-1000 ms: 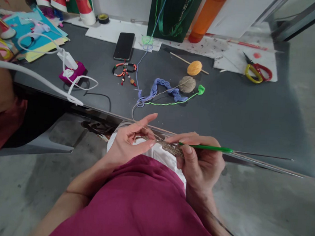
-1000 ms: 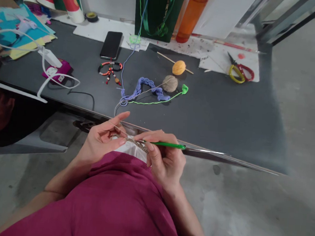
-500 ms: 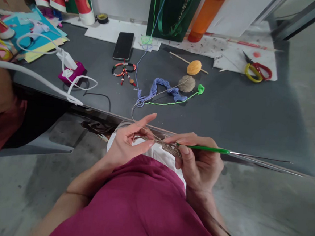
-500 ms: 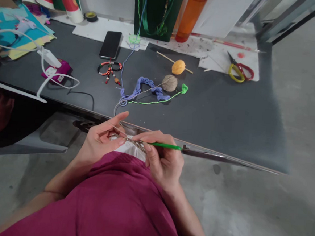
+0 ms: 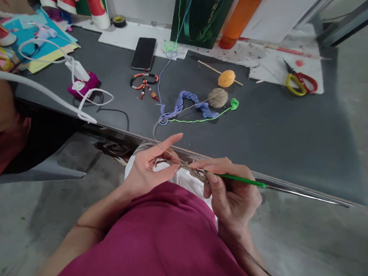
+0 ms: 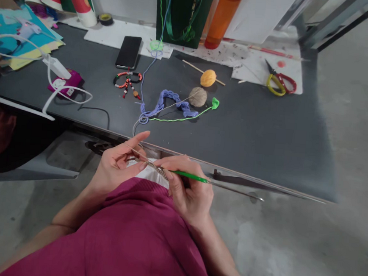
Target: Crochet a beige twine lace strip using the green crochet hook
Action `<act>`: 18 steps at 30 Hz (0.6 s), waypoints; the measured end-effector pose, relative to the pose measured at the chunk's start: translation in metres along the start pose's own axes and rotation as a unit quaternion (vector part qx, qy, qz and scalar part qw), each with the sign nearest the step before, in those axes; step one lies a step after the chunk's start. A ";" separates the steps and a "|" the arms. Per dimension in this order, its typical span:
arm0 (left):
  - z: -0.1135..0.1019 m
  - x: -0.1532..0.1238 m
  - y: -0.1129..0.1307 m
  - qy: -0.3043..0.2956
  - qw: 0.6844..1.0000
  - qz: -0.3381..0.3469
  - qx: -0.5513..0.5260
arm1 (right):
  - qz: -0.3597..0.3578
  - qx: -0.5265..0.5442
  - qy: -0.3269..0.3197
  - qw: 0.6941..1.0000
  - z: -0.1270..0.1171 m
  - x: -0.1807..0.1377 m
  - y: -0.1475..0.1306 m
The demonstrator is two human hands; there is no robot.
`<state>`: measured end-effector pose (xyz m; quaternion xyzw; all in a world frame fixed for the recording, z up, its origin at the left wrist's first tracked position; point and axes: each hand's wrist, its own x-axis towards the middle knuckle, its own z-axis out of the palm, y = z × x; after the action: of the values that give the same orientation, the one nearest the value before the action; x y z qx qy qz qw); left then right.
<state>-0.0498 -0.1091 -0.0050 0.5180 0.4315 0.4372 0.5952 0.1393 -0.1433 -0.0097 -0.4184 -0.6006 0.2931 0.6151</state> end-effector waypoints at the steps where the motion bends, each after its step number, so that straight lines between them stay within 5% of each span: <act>1: 0.000 0.000 -0.001 0.000 1.000 0.004 0.003 | -0.001 0.001 -0.001 1.000 0.000 0.000 0.000; 11: 0.002 -0.005 -0.005 0.038 0.986 0.113 0.116 | -0.004 -0.025 -0.009 1.000 -0.001 -0.002 0.004; 18: 0.005 -0.002 -0.006 0.059 0.938 0.257 0.223 | -0.039 -0.059 -0.031 0.997 0.001 0.003 0.001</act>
<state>-0.0452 -0.1128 -0.0103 0.7042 0.4041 0.4975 0.3054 0.1389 -0.1395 -0.0093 -0.4209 -0.6516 0.2462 0.5811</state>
